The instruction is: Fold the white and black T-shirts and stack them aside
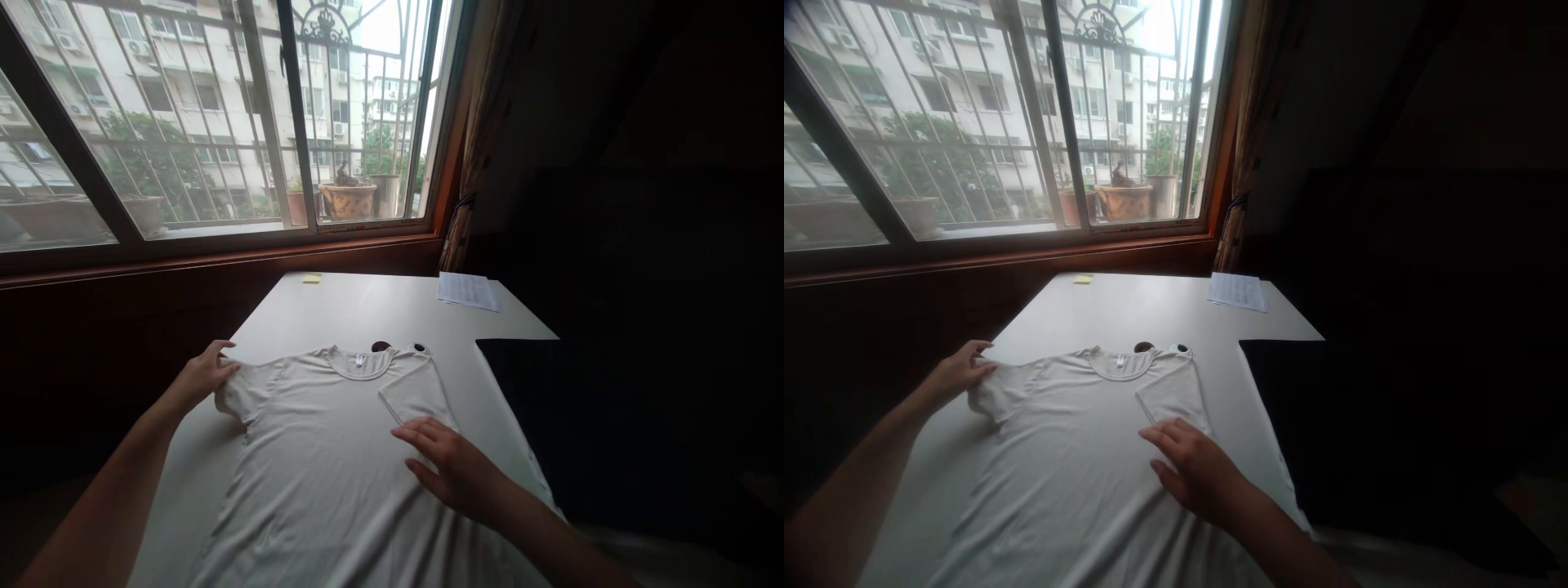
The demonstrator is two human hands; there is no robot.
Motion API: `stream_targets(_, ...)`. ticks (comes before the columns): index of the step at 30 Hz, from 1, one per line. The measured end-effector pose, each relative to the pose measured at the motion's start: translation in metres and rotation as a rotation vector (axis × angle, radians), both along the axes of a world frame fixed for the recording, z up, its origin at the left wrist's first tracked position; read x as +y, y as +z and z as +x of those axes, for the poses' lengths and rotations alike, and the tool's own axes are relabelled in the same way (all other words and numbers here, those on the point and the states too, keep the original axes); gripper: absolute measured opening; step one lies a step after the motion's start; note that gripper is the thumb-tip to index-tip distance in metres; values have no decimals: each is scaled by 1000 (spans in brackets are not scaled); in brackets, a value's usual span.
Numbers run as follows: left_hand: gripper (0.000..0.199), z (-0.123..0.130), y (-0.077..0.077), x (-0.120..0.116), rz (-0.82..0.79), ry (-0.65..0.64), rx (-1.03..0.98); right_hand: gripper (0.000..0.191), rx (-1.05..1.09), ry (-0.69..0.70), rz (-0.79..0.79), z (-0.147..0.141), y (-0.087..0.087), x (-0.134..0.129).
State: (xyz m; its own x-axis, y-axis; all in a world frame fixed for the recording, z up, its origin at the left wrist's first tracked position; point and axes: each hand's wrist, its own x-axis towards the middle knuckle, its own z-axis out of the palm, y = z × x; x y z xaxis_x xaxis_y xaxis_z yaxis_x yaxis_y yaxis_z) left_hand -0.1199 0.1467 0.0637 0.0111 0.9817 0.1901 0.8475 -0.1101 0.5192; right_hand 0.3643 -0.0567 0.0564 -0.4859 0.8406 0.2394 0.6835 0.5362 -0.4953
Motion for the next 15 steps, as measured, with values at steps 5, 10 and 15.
stream_targets(5,66,74,35,-34,125,-325,-19,33,372,-87,-321,-44,-15,31)
stream_targets(10,63,106,49,-84,61,-574,-67,37,585,-253,-547,-72,-33,69)
stream_targets(15,34,64,15,-96,89,-481,-20,34,397,-295,-329,-85,-33,88)
